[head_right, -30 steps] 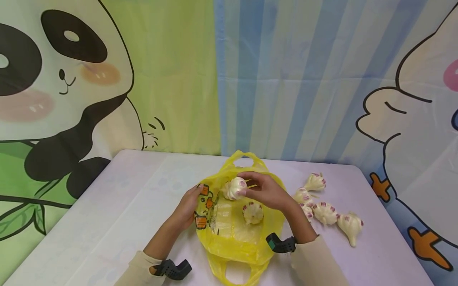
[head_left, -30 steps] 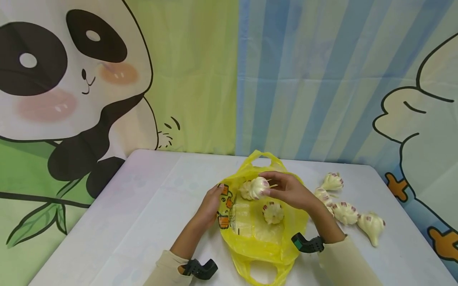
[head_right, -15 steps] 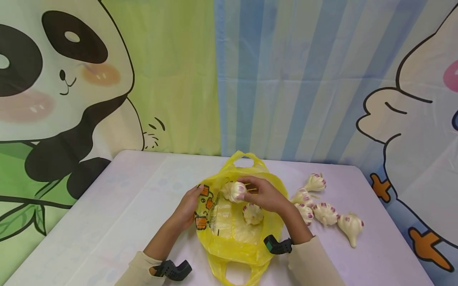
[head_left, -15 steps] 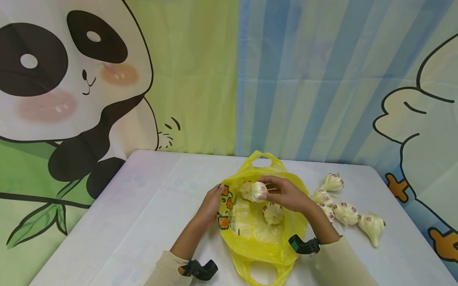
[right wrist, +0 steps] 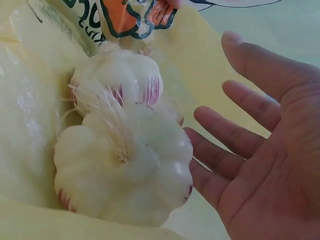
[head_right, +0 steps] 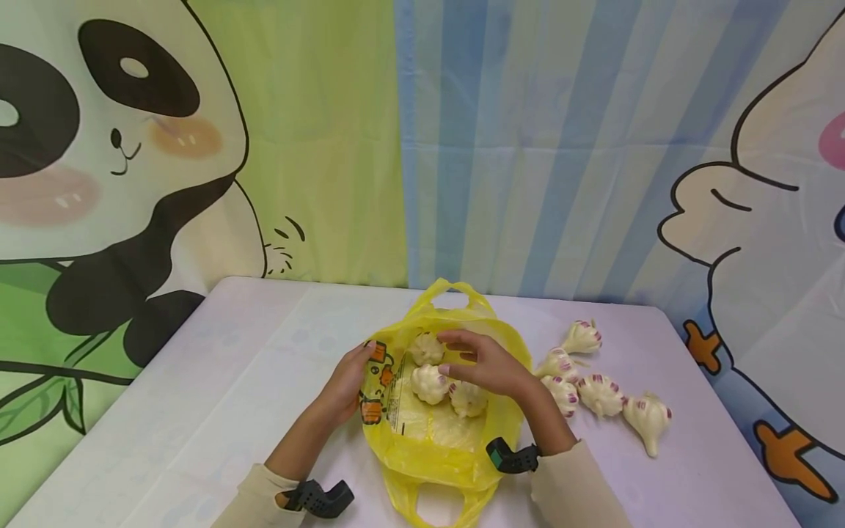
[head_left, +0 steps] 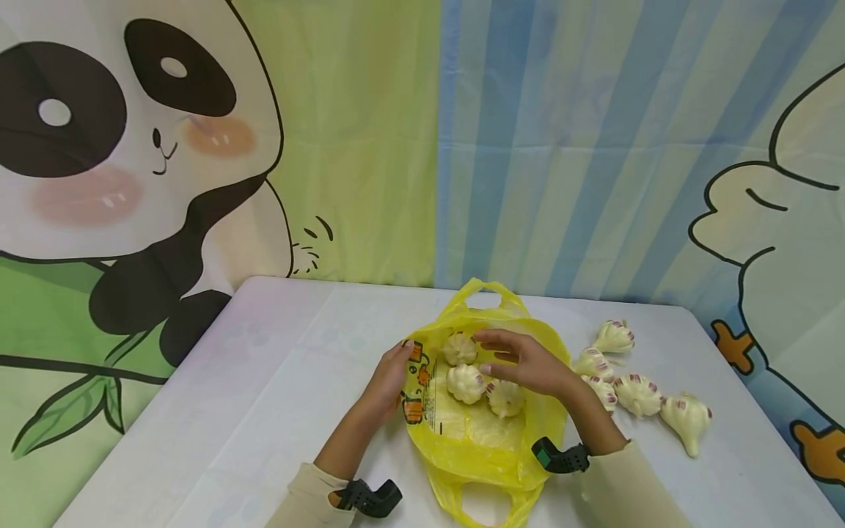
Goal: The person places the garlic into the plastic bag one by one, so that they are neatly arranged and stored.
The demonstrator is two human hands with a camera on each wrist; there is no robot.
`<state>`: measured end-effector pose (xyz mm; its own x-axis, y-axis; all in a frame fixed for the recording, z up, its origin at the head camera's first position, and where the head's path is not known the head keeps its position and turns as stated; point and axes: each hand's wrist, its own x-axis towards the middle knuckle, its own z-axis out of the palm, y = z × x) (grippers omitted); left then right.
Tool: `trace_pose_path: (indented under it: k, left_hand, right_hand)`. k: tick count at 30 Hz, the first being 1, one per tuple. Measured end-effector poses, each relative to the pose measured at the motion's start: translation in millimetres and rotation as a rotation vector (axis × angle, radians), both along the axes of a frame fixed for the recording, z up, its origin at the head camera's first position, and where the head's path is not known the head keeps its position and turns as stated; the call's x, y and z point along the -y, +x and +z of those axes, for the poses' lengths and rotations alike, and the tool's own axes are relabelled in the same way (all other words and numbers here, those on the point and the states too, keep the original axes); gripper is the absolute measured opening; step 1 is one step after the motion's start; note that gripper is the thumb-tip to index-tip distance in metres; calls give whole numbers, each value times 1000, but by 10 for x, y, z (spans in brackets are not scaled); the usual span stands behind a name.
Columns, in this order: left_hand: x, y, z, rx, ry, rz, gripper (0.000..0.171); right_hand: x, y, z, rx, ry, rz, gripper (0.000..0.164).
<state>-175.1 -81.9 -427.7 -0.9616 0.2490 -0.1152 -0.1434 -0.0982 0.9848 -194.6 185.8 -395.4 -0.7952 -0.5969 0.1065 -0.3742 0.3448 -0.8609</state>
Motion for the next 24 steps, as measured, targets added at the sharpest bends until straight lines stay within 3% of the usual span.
trace_pose_path:
  k: [6,17,24]
  left_hand:
    - [0,10,22,9,2,4,50]
    - [12,-3,16,10,0,11,50]
    - [17,-15,11,20,16,13,50]
  right_hand:
    - [12,28,-38,30,-51,2,54]
    - [-63,110,23,-5,-170,-8,45]
    - [-166,192,70,-53,-170,13,42]
